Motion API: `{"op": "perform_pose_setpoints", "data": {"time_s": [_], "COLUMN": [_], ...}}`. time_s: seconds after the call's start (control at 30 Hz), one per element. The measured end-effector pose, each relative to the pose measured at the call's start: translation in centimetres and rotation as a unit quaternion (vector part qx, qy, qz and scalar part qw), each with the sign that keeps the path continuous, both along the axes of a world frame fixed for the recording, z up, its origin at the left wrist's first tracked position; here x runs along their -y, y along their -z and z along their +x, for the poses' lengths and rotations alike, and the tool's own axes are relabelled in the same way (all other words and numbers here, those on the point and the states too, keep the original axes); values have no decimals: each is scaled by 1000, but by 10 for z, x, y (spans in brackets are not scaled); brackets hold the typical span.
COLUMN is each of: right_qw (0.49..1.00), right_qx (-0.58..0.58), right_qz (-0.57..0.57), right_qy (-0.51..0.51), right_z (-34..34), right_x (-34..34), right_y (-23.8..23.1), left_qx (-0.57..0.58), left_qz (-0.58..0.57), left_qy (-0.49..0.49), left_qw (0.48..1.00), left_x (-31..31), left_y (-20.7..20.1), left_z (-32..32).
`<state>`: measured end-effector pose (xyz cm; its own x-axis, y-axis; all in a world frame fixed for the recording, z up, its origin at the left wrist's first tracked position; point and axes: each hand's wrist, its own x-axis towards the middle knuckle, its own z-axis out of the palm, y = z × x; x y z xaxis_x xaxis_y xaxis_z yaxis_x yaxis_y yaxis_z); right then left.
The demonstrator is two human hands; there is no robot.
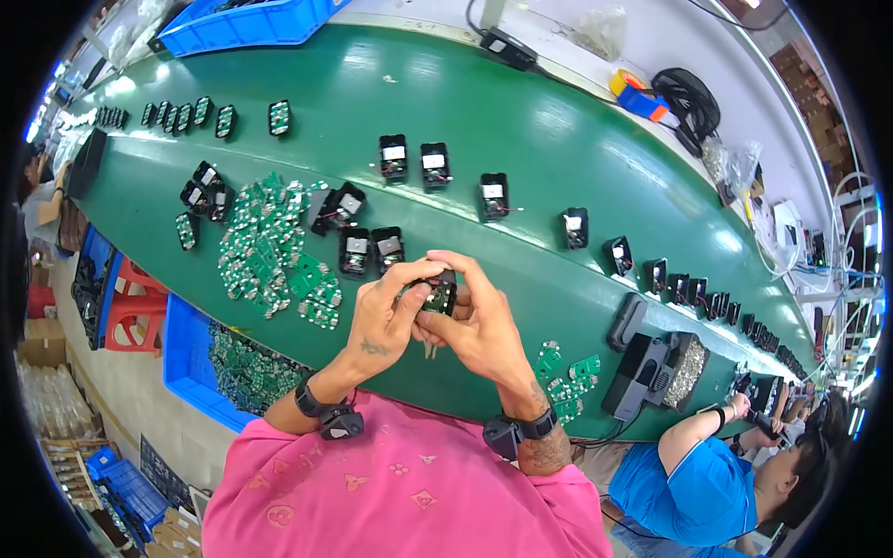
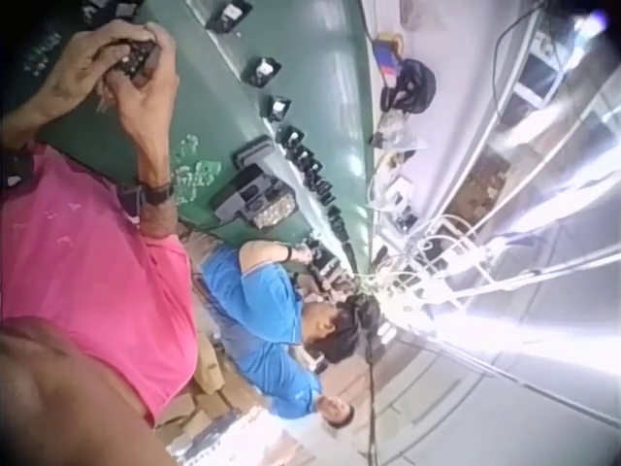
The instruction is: The person assembles electronic devices by fitting green circuit boards into black plastic housings and pressing them together. The assembled units are placed on a conveyor belt, and the person occasionally gathers or rearranges piles of circuit boards.
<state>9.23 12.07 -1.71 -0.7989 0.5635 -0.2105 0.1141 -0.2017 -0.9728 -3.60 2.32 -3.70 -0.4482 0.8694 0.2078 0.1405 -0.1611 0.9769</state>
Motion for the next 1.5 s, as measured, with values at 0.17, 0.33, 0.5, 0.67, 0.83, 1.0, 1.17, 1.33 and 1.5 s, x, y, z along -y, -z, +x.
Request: {"op": "perform_pose_setpoints", "data": {"time_s": [0.17,0.33,0.5,0.67,0.83,1.0,1.17,1.33,1.5], "right_qw": [999,983,842,783,889,888,881,835,815], "right_qx": [35,67,209,182,111,129,214,267,316], "right_qz": [7,160,495,587,444,428,356,342,301], "right_qy": [-29,-62,-48,-102,-10,108,229,337,382], "right_z": [-34,-51,-53,-66,-37,16,88,153,205], "right_x": [4,8,14,26,22,-2,-6,4,5], "right_y": [6,-18,-24,-41,-51,-21,10,20,27], "left_qx": [162,403,382,534,708,474,-395,-501,-592], "left_qz": [-45,-28,-3,-11,84,-56,-98,-382,-389], "left_qy": [26,63,67,37,105,86,-221,-205,-182], "left_qw": [985,912,922,845,693,875,886,749,682], "left_x": [8,8,5,-6,5,17,-51,-112,-123], "left_y": [18,11,18,40,57,-10,-20,41,31], "left_z": [-35,-63,-50,-34,-34,-69,-182,-252,-244]}}
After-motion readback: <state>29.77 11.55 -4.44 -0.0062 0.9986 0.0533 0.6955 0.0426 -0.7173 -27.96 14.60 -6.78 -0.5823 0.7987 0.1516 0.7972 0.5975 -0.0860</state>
